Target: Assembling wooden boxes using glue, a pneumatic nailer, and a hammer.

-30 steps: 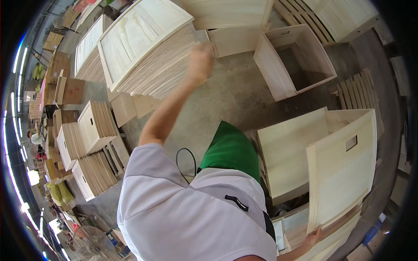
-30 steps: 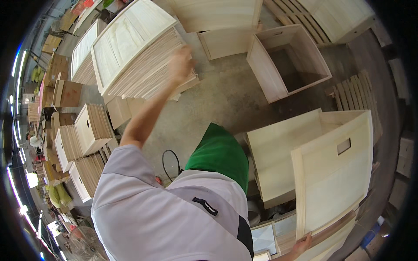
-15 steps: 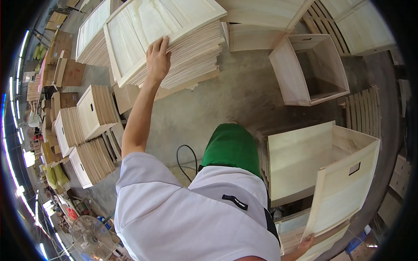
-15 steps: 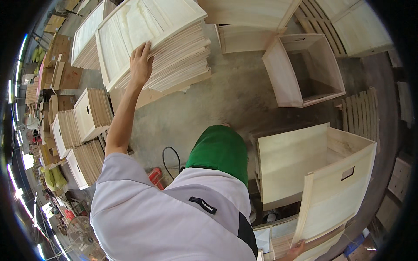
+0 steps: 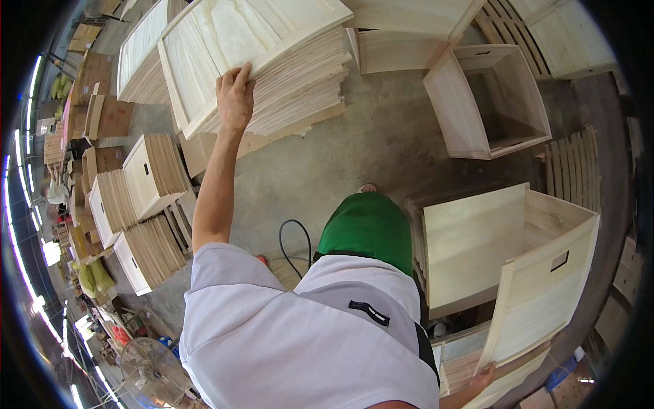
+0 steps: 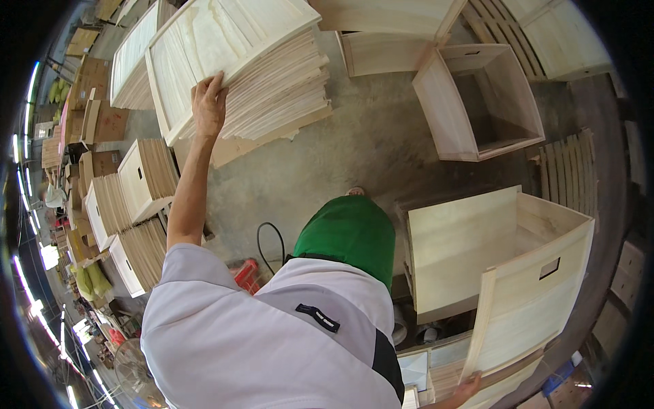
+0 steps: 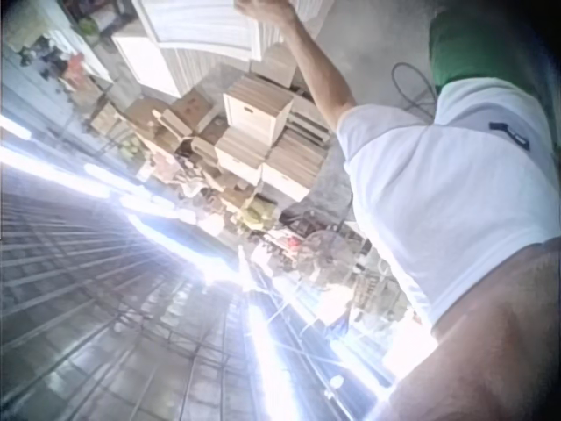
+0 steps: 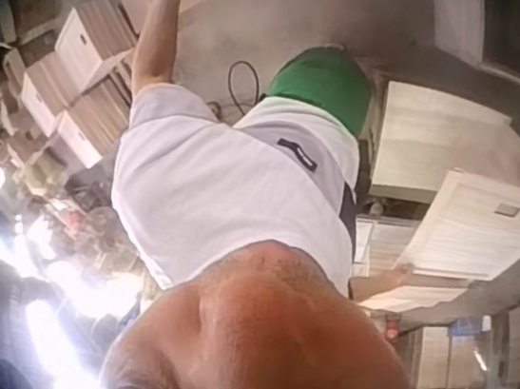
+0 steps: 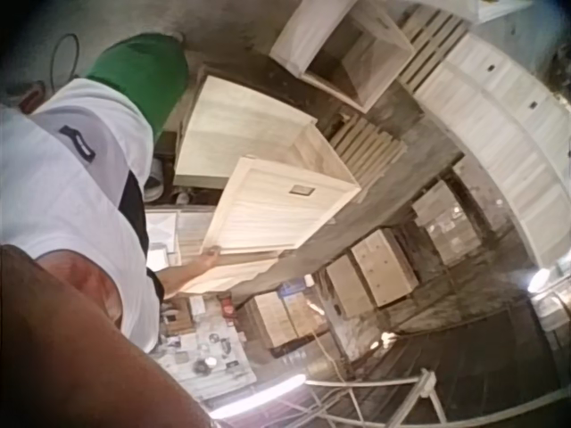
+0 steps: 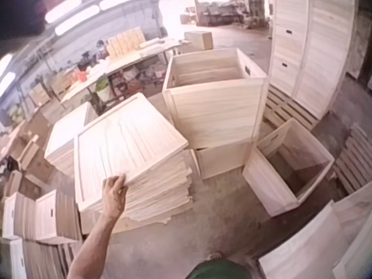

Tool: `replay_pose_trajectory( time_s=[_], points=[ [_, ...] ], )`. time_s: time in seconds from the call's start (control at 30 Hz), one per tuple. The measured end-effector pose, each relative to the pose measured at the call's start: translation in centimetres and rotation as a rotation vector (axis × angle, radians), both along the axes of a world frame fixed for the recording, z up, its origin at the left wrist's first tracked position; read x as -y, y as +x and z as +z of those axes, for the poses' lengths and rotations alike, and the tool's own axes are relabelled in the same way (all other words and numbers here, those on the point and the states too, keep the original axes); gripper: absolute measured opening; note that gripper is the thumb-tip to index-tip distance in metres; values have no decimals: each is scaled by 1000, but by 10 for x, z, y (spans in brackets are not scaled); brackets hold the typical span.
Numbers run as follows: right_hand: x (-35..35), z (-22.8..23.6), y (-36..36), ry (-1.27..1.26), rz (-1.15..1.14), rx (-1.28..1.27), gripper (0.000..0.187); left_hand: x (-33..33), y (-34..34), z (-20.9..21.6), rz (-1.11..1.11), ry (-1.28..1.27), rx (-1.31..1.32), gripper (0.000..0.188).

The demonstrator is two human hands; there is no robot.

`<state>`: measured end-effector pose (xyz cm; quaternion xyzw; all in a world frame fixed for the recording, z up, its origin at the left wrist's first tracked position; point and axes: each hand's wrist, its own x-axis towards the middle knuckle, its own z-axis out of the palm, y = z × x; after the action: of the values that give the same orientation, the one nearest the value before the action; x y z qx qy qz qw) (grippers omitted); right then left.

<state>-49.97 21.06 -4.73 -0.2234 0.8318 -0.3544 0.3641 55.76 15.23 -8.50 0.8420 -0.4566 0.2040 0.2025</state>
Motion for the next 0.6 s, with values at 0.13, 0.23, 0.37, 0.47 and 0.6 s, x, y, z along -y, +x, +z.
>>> replay_pose_trajectory(
  time_s=[0.13,0.23,0.37,0.47,0.6],
  points=[
    [2,-2,0,82,-123,-27,66,-2,0,-2,-13,-2,13,37],
    [0,-5,-6,62,-95,27,68,-2,0,-4,-44,-33,19,38],
    [-2,-9,-15,64,-88,22,69,1,-1,-2,-50,31,39,43],
    [-1,-9,-19,55,-74,14,69,10,-5,2,-88,50,2,50],
    [1,-8,-15,67,-110,-57,62,27,-9,9,-104,128,-7,54]
  ],
)
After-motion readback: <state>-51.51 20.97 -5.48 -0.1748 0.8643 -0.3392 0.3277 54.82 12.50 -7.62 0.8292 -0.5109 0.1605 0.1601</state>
